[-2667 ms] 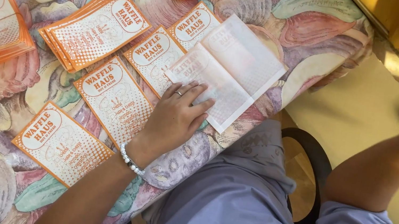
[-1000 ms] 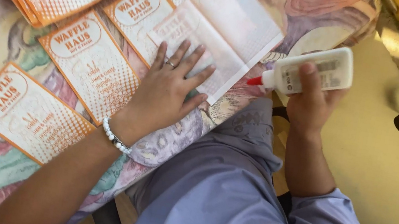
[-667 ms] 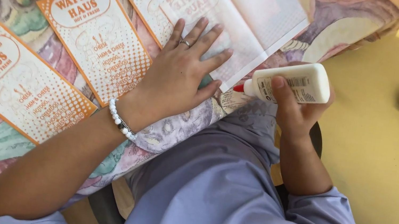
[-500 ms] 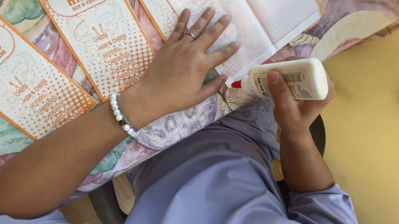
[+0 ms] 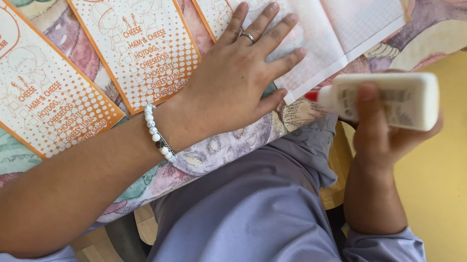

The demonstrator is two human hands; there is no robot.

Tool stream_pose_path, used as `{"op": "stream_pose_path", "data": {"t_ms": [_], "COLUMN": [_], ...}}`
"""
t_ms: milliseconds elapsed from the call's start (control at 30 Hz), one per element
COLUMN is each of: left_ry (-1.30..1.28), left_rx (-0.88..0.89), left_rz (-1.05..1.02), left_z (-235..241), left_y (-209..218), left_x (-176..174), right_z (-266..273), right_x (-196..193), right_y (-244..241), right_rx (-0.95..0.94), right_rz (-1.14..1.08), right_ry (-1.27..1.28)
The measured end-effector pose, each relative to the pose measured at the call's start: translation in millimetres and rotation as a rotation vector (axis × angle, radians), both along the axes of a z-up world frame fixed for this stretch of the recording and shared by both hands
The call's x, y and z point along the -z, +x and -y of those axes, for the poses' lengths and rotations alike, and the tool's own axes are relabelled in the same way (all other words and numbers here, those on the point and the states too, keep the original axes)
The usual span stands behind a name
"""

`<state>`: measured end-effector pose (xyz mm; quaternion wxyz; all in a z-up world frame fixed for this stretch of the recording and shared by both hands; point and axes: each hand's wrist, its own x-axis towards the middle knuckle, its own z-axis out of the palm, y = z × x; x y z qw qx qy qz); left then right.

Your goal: Applying glue to the edges of paper sheets and folding them to assemble small packets.

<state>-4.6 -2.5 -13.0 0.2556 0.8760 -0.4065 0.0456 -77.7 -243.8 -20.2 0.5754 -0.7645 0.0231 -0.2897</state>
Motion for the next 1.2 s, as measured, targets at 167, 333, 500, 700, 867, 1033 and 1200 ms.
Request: {"op": "stream_pose_path", "data": {"t_ms": [167, 333, 500, 700, 867, 1033, 1200], "left_ry": [-0.024, -0.038, -0.053, -0.06, -0.058, -0.05, -0.05], "left_rx": [0.004, -0.009, 0.0, 0.0, 0.004, 0.005, 0.008], "left_rz": [0.003, 0.022, 0.021, 0.017, 0.006, 0.009, 0.003], "left_z": [-1, -1, 0, -1, -1, -2, -1], "left_y": [0, -1, 0, 0, 0, 0, 0], "left_x": [2, 3, 4, 2, 2, 1, 1], "right_z": [-9, 36, 12, 17, 34, 24, 15], "right_x": [4, 34, 26, 35, 31, 36, 35], "right_y": [-1, 20, 2, 4, 24, 15, 10], "right_rx": [-0.046, 0.003, -0.069, -0.175, 0.064, 0.166, -0.116], "right_rz": [0.009, 0.259, 0.182, 0.206, 0.244, 0.162, 0.223], "right_ry": [-0.078, -0.114, -0.029, -0.131, -0.14, 0.034, -0.071]}}
